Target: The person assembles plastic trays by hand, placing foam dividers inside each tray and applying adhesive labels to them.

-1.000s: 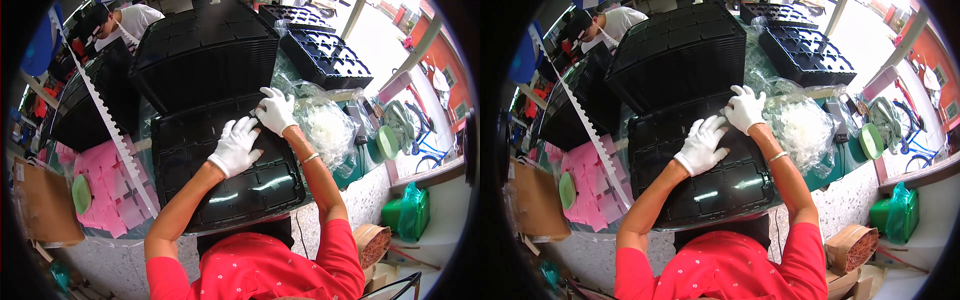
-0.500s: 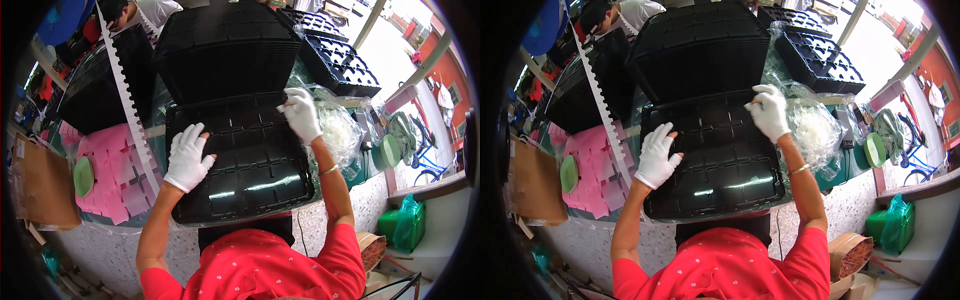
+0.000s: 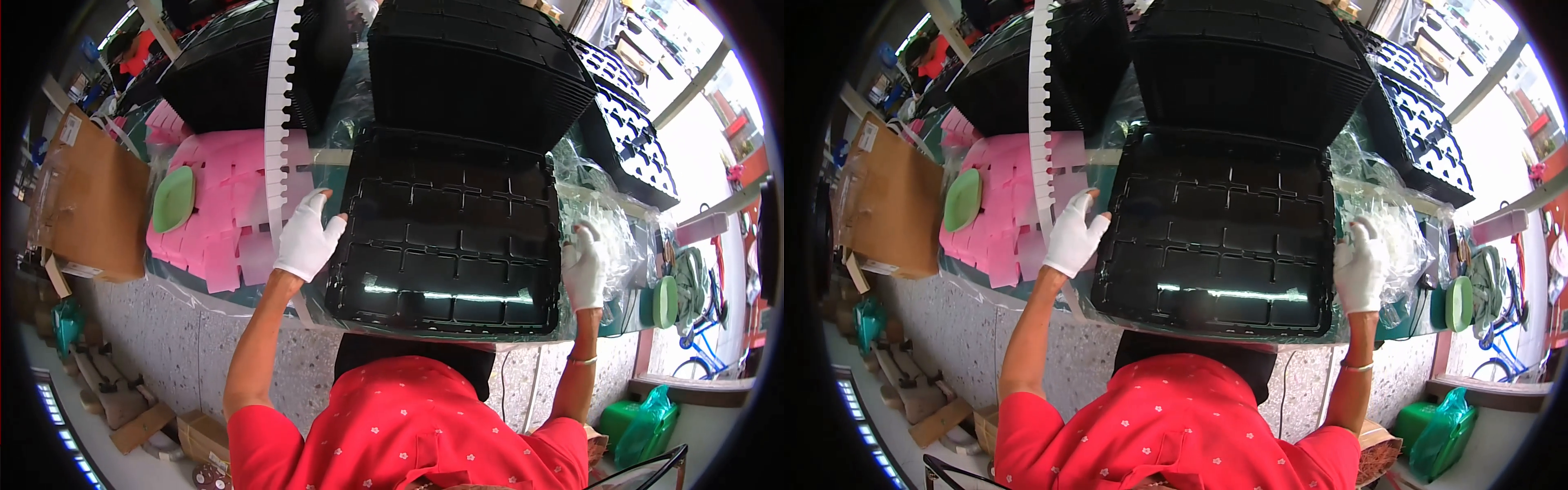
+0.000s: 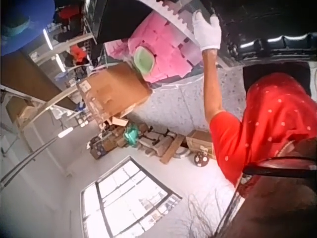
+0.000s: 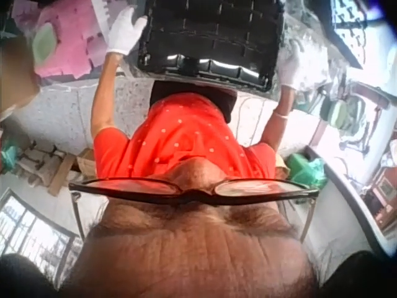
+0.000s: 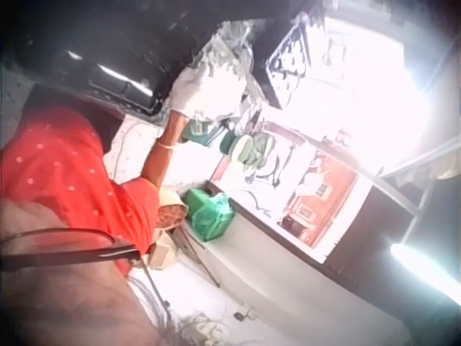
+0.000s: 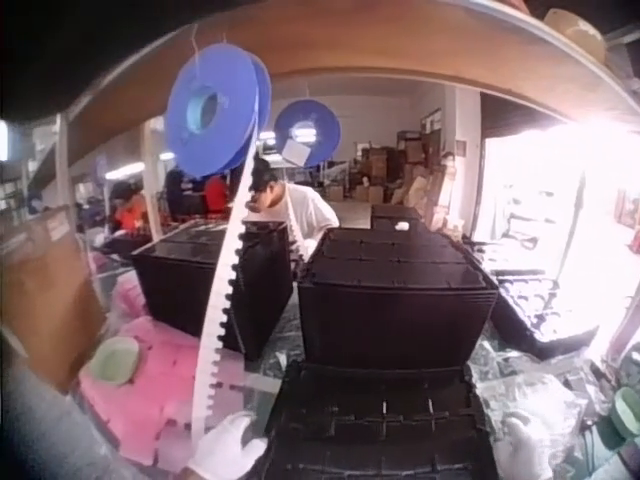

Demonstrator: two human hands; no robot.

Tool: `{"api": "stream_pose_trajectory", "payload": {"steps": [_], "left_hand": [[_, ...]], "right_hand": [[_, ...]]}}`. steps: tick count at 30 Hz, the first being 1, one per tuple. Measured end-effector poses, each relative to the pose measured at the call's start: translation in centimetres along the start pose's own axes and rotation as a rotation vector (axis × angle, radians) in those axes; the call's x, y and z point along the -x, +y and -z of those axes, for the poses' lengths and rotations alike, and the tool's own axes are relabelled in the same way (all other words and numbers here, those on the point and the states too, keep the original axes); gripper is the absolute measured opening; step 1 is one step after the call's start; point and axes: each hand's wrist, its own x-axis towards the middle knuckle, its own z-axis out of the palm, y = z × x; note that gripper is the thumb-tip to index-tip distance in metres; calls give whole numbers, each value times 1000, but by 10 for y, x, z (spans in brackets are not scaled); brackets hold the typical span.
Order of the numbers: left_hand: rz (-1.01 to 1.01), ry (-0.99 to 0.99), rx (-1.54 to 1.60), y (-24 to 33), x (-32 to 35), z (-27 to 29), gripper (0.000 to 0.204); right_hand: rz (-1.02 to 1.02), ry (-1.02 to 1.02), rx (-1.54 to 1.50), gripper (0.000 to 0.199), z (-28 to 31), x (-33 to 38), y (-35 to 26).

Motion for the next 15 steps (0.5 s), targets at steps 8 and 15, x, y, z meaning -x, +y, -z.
{"api": "stream_pose_trajectory", "payload": {"steps": [8, 15], "left_hand": [[74, -132, -77, 4, 33, 7, 60], [76, -180, -271, 24, 34, 6, 54]], "right_hand": [[-154, -74, -48, 37, -1, 25, -42], [-312, -82, -300, 36, -12, 27, -18]]}}
